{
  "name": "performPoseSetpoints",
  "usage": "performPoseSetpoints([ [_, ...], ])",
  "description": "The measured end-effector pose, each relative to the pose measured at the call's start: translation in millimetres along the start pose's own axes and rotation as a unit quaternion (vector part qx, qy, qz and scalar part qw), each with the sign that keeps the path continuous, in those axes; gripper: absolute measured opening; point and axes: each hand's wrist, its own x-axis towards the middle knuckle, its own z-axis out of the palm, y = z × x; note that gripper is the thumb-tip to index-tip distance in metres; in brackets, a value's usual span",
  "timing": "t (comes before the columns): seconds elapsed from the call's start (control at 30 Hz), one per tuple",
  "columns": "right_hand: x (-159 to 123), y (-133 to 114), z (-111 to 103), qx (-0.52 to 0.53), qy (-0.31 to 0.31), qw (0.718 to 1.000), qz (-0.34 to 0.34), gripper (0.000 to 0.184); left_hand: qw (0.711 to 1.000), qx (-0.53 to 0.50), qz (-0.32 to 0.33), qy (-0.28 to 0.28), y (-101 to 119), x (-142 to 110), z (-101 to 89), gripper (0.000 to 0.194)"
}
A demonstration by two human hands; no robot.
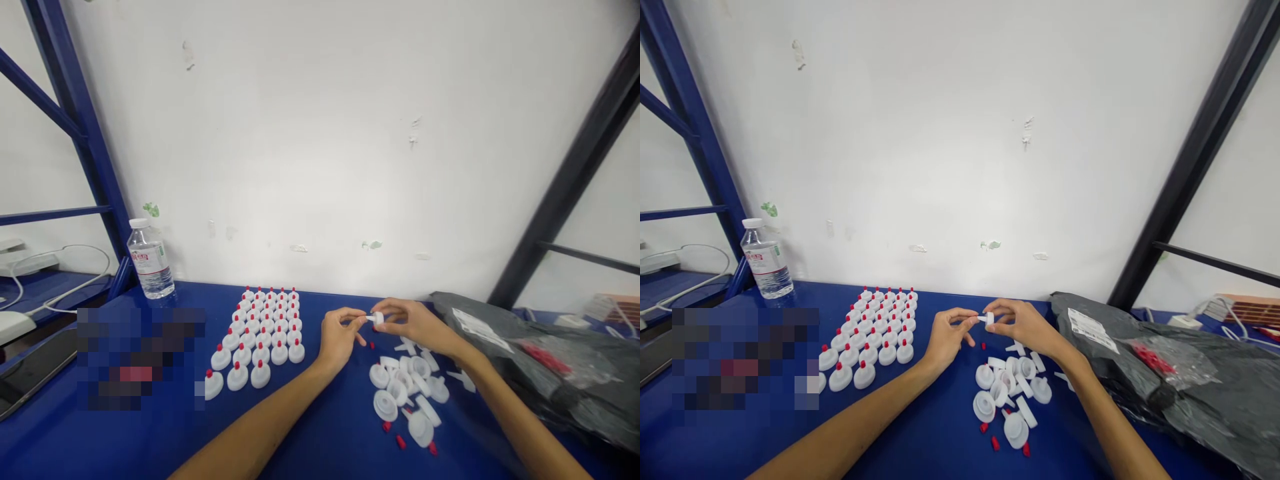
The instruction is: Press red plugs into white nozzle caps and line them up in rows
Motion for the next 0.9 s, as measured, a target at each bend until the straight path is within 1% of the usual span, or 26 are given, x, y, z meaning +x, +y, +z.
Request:
performPoseSetpoints([
  [0.1,0.6,1.0,1.2,0.018,0.0,1.0,0.002,0.038,1.0,0.021,0.011,0.002,1.3,-1.2,0.1,0.017],
  [0.27,0.6,1.9,2.7,0.054,-0.012,0.998,0.026,0.045,0.996,0.082,0.041,0.022,1.1,-4.6,0.0,0.015],
  [0.43,0.1,3.7,4.7,0.115,-0.028,0.993,0.031,0.045,0.981,0.161,0.097,0.046,1.1,-10.1,-0.7,0.016],
  [0.57,-1.3,3.6,6.6,0.125,-0.035,0.991,0.024,0.048,0.967,0.211,0.135,0.051,5.0,-15.3,-1.1,0.019],
  [0.73,-2.7,-1.6,5.6,0.116,-0.045,0.992,0.007,0.048,0.957,0.242,0.15,0.053,10.0,-18.8,0.8,0.02],
  [0.9,-2.7,-1.9,2.7,0.152,-0.034,0.988,0.015,0.052,0.949,0.258,0.173,0.059,15.6,-20.9,2.8,0.021],
])
